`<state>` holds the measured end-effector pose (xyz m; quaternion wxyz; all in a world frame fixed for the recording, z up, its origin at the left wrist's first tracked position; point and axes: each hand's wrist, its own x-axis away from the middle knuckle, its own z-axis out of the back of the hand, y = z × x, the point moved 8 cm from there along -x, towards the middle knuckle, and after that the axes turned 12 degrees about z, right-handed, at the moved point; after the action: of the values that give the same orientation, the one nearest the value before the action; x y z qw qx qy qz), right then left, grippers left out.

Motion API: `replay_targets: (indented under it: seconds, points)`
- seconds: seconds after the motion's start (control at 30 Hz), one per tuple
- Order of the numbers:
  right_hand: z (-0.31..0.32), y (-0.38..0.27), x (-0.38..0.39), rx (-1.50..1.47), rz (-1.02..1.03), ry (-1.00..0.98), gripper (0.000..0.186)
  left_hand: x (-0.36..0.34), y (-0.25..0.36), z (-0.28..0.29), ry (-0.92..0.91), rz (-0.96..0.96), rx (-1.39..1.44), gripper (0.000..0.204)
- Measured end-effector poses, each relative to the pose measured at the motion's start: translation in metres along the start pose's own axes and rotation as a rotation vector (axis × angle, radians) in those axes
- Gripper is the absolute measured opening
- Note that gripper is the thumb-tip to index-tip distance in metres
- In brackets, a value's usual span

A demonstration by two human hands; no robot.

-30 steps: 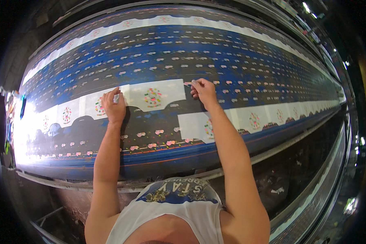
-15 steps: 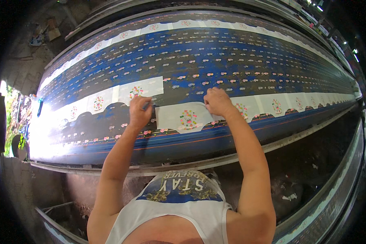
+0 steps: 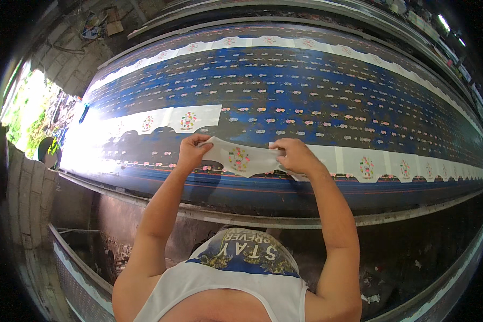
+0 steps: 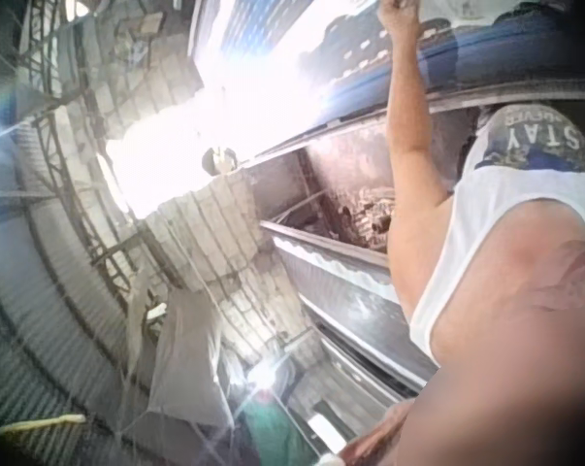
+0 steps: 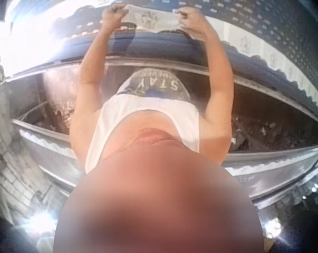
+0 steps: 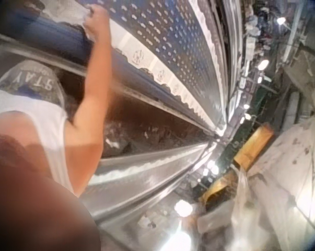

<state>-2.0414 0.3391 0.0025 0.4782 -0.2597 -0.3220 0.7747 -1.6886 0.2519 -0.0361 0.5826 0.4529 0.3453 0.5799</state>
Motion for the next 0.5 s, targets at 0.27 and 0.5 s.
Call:
replay_targets:
  seconds: [0.27, 0.5]
  points:
    - [0.002, 0.086, -0.045, -0.370, -0.091, 0.469, 0.015, -0.057, 0.007, 0.007, 0.293, -0.045, -0.152, 0.020]
    - [0.010, 0.136, -0.092, -0.070, -0.190, 0.688, 0.027, -0.107, 0.006, -0.005, 0.581, -0.379, -0.386, 0.012]
